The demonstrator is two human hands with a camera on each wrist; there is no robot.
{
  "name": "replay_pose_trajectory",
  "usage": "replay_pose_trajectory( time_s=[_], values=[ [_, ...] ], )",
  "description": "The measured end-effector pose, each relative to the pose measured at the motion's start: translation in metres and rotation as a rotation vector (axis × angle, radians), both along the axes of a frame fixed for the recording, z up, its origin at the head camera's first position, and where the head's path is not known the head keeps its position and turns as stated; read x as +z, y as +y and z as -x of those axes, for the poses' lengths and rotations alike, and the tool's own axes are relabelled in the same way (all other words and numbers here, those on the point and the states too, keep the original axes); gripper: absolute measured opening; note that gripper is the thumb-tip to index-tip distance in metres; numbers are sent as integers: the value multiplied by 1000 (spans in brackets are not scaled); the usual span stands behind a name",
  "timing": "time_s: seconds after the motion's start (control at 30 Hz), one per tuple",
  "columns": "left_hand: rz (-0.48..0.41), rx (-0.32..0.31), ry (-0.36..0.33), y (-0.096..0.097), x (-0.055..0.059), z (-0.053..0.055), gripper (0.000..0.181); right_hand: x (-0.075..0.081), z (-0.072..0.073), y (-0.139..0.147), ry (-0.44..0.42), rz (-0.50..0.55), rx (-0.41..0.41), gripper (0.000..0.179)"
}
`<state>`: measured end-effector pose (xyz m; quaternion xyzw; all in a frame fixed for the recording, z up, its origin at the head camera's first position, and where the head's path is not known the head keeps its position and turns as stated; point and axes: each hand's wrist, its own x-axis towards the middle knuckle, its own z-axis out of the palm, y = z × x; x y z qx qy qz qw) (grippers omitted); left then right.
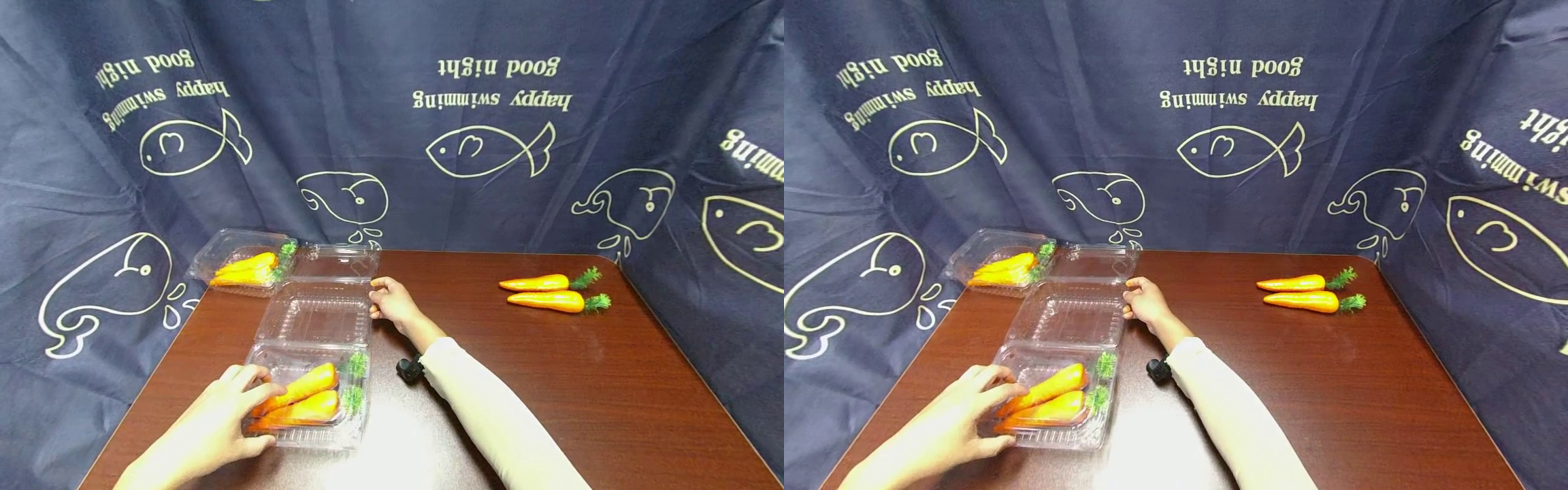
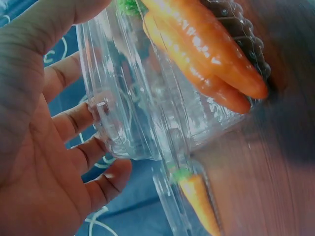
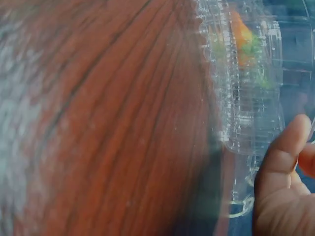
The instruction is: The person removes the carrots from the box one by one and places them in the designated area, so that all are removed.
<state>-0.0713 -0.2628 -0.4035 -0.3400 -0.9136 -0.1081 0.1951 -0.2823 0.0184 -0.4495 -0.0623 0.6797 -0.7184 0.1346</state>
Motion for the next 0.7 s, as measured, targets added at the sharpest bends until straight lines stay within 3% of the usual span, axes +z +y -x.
replay_pose_trajectory(
  time_s=[0.3, 0.7],
  values=[
    [22, -74, -45, 32, 4, 3, 60, 9, -3, 32, 62, -188, 49, 44],
    [55, -128, -61, 76, 0, 5, 62, 24, -26, 91, 124, -202, 35, 44]
  ],
)
